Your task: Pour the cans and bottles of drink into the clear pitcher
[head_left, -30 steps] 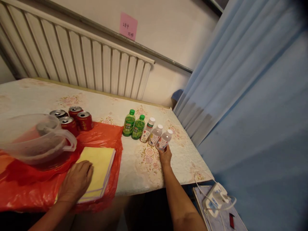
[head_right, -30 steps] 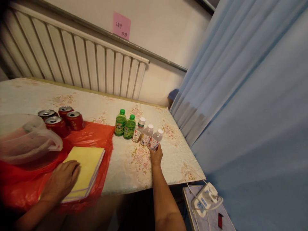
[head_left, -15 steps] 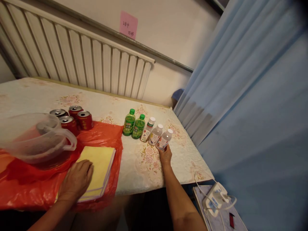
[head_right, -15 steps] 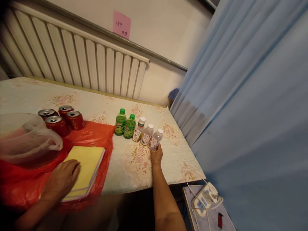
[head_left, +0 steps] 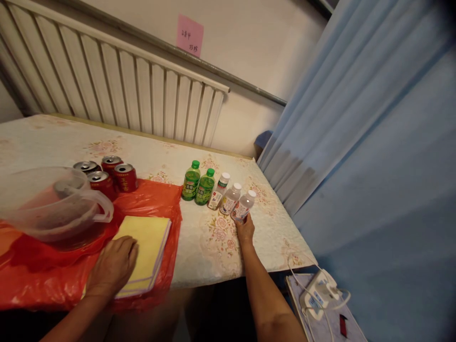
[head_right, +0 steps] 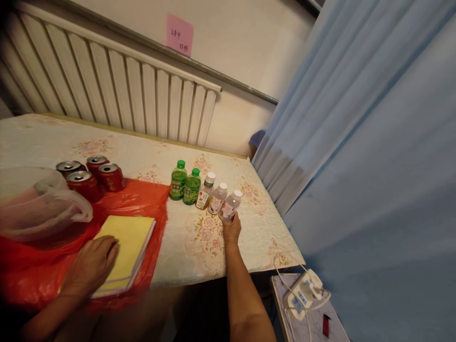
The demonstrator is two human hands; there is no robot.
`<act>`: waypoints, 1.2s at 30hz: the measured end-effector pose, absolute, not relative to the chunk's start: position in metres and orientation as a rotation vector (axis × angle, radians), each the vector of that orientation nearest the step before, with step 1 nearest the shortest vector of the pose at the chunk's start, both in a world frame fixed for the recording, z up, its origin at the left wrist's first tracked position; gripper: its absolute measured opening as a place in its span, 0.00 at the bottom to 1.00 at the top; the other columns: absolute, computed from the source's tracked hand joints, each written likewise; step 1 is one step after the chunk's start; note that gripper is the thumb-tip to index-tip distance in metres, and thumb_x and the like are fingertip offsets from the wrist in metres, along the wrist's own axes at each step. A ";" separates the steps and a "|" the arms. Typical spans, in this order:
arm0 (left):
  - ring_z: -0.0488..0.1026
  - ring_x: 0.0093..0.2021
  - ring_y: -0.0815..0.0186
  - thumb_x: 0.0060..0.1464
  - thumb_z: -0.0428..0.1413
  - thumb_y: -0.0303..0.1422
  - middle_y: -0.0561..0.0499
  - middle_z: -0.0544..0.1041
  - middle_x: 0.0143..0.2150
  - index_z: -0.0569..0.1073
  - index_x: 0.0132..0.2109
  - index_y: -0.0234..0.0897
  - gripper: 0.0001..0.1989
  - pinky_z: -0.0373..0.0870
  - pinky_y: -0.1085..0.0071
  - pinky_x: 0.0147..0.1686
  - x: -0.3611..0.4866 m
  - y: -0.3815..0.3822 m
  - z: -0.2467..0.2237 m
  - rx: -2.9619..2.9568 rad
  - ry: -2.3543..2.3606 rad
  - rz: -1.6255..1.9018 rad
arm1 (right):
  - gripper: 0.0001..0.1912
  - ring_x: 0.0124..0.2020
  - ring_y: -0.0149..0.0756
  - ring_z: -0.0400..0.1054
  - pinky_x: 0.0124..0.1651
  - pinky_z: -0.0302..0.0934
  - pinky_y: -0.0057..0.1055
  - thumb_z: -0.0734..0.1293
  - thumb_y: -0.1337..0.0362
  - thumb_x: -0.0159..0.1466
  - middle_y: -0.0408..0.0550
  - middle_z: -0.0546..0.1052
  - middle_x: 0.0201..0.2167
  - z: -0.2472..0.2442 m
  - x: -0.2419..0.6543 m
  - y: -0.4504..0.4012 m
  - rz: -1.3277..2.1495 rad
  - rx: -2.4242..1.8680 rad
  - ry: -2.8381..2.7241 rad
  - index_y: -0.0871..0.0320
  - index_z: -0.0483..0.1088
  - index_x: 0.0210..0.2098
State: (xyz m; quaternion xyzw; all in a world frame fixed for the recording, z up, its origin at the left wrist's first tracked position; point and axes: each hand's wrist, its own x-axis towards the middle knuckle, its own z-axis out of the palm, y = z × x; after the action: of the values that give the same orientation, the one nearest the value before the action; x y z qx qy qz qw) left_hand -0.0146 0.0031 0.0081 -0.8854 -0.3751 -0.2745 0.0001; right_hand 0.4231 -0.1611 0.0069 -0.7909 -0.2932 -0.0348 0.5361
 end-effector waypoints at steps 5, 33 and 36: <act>0.72 0.46 0.51 0.65 0.45 0.41 0.38 0.79 0.46 0.75 0.43 0.35 0.18 0.68 0.54 0.51 -0.014 0.002 0.011 -2.797 -1.203 -0.893 | 0.21 0.41 0.43 0.74 0.45 0.66 0.35 0.70 0.55 0.53 0.50 0.81 0.44 0.007 0.422 -0.161 -0.084 -1.878 -0.709 0.54 0.71 0.46; 0.72 0.46 0.51 0.68 0.44 0.38 0.39 0.77 0.45 0.73 0.44 0.34 0.16 0.68 0.55 0.49 -0.014 0.004 0.006 -2.734 -1.163 -0.838 | 0.25 0.43 0.43 0.75 0.45 0.65 0.33 0.69 0.55 0.53 0.52 0.81 0.46 0.016 0.417 -0.164 -0.061 -1.973 -0.689 0.56 0.72 0.49; 0.72 0.47 0.52 0.68 0.45 0.37 0.40 0.78 0.45 0.74 0.43 0.35 0.15 0.69 0.57 0.49 -0.013 -0.003 0.012 -2.740 -1.178 -0.872 | 0.28 0.45 0.45 0.75 0.48 0.65 0.34 0.68 0.55 0.51 0.55 0.81 0.48 0.018 0.412 -0.167 -0.033 -1.992 -0.677 0.58 0.72 0.50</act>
State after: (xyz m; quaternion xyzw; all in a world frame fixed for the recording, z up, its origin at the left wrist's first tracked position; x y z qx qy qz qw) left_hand -0.0130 -0.0030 0.0123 -0.8818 -0.3789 -0.2805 0.0171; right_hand 0.4123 -0.1668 0.0178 -0.8222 -0.2792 -0.0136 0.4958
